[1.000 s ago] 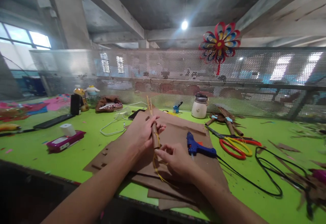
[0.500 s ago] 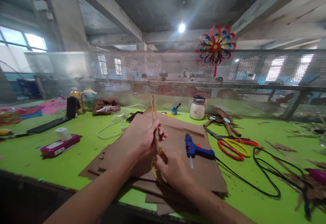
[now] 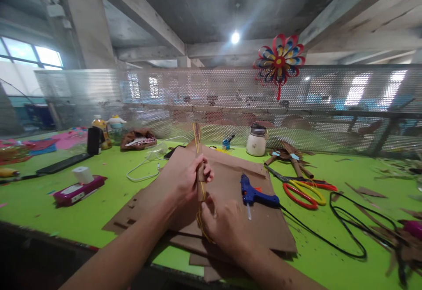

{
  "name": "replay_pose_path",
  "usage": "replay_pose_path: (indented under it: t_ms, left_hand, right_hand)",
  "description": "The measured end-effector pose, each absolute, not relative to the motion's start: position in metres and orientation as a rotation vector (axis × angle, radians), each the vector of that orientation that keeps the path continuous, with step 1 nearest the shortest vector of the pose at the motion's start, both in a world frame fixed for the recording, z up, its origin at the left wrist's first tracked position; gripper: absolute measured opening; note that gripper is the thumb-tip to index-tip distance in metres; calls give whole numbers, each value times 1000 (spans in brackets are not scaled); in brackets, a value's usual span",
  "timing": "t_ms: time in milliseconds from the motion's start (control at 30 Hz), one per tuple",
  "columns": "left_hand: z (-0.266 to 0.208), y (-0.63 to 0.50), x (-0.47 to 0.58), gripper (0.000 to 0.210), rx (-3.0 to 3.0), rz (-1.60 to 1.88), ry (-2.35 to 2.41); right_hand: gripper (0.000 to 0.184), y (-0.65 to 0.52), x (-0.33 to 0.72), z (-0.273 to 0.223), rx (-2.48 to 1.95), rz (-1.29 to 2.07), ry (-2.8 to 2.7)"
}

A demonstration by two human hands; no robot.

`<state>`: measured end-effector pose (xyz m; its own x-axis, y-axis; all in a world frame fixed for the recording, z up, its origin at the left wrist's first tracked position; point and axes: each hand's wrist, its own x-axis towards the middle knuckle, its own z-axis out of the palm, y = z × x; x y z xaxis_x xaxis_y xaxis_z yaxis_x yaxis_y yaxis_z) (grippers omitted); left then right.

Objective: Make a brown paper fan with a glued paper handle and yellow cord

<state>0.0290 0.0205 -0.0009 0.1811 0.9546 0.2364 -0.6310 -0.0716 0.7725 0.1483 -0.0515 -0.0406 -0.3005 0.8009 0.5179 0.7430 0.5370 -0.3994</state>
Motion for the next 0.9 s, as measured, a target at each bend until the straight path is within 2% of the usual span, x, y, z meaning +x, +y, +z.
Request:
replay_pose_path:
  t_ms: [333,633,900]
  left_hand:
    - [-9,24,36,23,956,1456,485]
    - [-10,33,28,29,940,1515,610]
    - [-3,36,19,20,866,1474,586]
  right_hand:
    - [24,-43,148,-51,-1210,-492,-2160]
    - [17,-52,143,-51,-1237,-385,-2234]
    - [15,-59,143,-49,-1267,-223,-2262]
